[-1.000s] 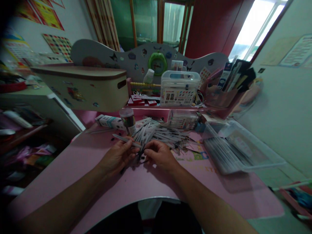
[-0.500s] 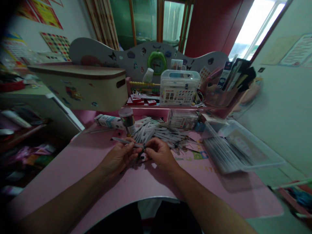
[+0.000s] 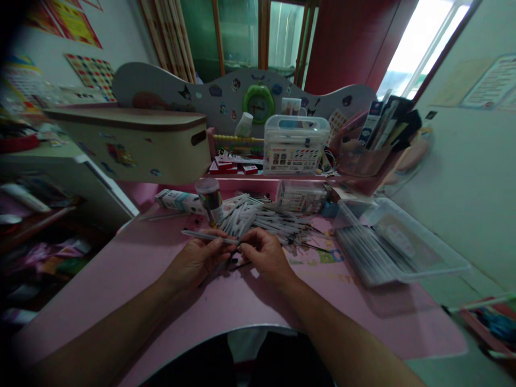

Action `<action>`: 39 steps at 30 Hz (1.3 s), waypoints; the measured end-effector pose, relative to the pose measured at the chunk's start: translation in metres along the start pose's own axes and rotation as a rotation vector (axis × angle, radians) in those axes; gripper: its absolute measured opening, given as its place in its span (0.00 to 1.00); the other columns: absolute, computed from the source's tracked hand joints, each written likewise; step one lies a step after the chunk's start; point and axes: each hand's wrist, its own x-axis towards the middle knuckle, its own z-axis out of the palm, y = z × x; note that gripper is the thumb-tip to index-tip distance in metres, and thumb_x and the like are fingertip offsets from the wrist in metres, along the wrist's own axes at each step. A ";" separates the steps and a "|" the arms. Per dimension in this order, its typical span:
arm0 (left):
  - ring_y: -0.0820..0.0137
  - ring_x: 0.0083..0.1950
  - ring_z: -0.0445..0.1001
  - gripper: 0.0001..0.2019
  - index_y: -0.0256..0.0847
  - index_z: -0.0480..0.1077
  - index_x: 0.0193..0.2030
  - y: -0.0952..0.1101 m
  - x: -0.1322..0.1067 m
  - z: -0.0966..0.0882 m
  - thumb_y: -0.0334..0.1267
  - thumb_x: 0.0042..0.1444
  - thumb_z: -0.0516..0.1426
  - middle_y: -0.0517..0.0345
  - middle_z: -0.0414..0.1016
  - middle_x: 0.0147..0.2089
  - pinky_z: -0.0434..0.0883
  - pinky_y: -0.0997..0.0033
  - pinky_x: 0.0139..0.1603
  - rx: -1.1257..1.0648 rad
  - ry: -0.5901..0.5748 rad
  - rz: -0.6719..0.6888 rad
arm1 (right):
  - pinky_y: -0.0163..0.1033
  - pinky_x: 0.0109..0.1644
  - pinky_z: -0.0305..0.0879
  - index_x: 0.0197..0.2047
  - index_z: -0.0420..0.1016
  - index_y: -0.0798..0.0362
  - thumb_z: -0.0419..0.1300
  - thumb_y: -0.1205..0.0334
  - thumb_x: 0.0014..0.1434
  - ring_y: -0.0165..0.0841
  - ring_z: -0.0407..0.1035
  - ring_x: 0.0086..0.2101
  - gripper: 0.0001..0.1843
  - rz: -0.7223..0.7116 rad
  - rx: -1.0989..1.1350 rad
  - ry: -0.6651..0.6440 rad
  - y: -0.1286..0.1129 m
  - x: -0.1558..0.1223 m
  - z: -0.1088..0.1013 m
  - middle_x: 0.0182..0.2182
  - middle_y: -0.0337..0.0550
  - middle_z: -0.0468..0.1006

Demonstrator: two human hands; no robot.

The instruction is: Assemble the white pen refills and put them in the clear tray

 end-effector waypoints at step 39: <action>0.72 0.32 0.82 0.10 0.36 0.78 0.34 -0.002 -0.001 0.001 0.28 0.45 0.71 0.52 0.85 0.36 0.79 0.78 0.34 0.033 -0.079 0.052 | 0.32 0.24 0.55 0.35 0.69 0.51 0.60 0.52 0.62 0.27 0.61 0.20 0.11 0.016 -0.071 -0.069 -0.001 -0.007 0.000 0.21 0.34 0.69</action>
